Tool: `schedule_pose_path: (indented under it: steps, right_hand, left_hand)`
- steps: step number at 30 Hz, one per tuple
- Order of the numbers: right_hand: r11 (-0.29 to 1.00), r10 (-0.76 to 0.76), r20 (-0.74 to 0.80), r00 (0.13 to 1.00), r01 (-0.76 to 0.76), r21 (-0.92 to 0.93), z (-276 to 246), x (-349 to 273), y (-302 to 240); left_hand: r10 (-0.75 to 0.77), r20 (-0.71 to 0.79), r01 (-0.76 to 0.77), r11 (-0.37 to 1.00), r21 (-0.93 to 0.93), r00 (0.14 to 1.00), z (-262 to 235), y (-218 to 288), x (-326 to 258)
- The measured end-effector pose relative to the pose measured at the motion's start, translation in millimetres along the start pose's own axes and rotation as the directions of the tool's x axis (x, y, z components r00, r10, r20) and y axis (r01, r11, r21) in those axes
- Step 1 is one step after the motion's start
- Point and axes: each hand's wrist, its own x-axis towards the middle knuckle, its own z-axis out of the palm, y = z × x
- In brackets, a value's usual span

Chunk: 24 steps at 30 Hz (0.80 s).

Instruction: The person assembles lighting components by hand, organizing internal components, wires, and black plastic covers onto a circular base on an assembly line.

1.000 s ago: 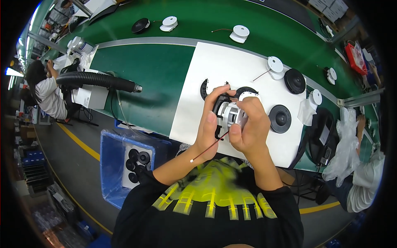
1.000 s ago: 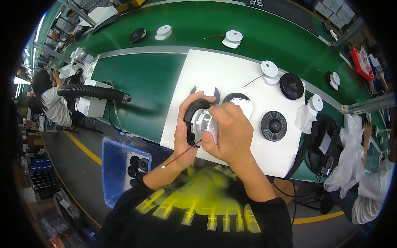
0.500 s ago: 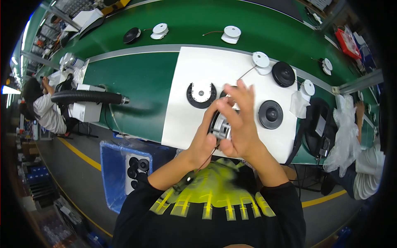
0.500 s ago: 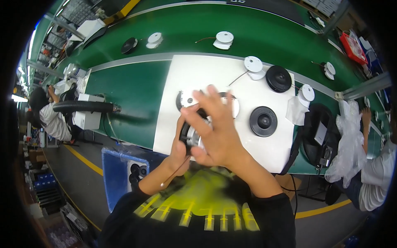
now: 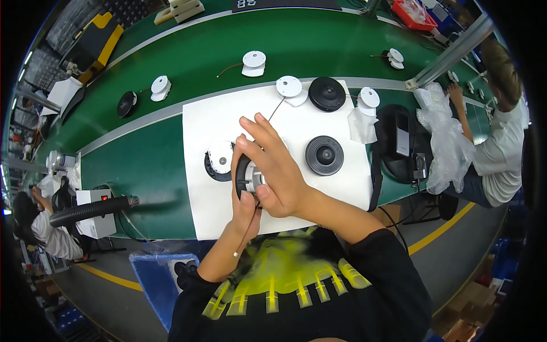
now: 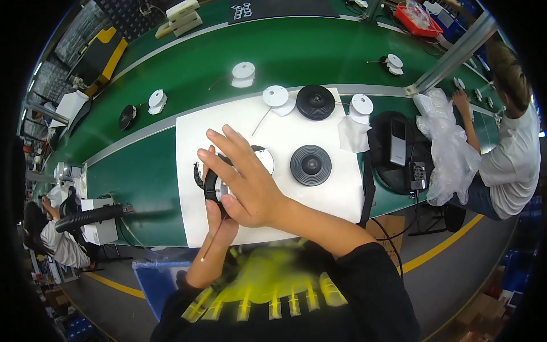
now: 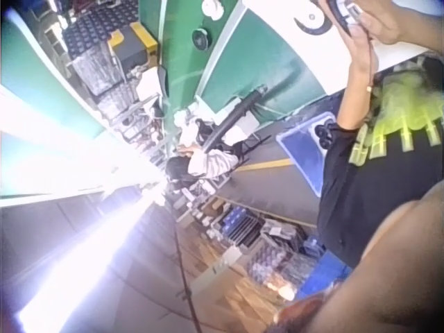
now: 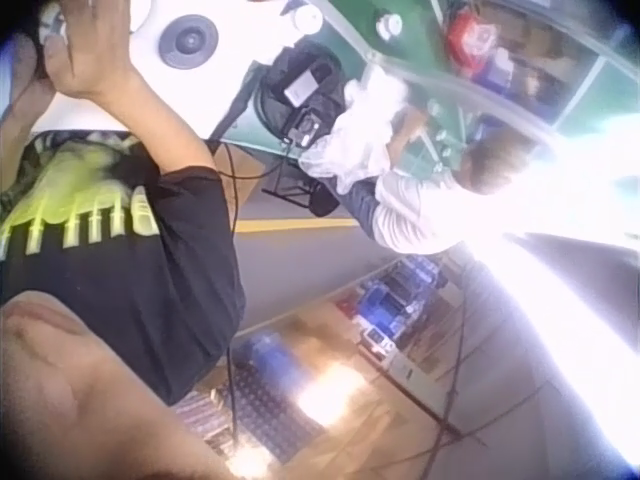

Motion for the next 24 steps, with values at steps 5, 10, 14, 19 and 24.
schedule_pose_path:
  steps: [5,10,14,19,24]
  right_hand:
    - [0.993,0.11,0.053,0.993,-0.111,0.025,4.5,6.2,7.8]
    - [0.889,0.154,0.341,0.927,0.02,-0.457,-19.0,24.7,5.8]
    - [0.924,0.075,0.362,0.929,0.073,-0.376,-15.7,43.8,21.3]
    - [0.634,0.119,0.315,0.942,0.172,-0.754,-48.3,81.2,118.7]
    - [0.013,0.445,0.132,0.886,0.141,-0.99,-137.4,86.1,270.0]
  left_hand:
    - [0.014,-0.048,-0.016,0.999,-0.047,0.999,-8.1,-15.5,5.6]
    - [0.064,-0.084,-0.065,0.998,-0.012,0.994,-14.6,-9.3,17.7]
    - [0.108,-0.005,-0.107,0.989,0.099,0.994,-33.6,12.1,35.5]
    - [0.127,-0.329,0.128,0.747,0.652,0.936,-87.4,23.3,31.2]
    - [-0.197,-0.389,0.434,0.483,0.761,0.9,-124.0,15.4,56.7]
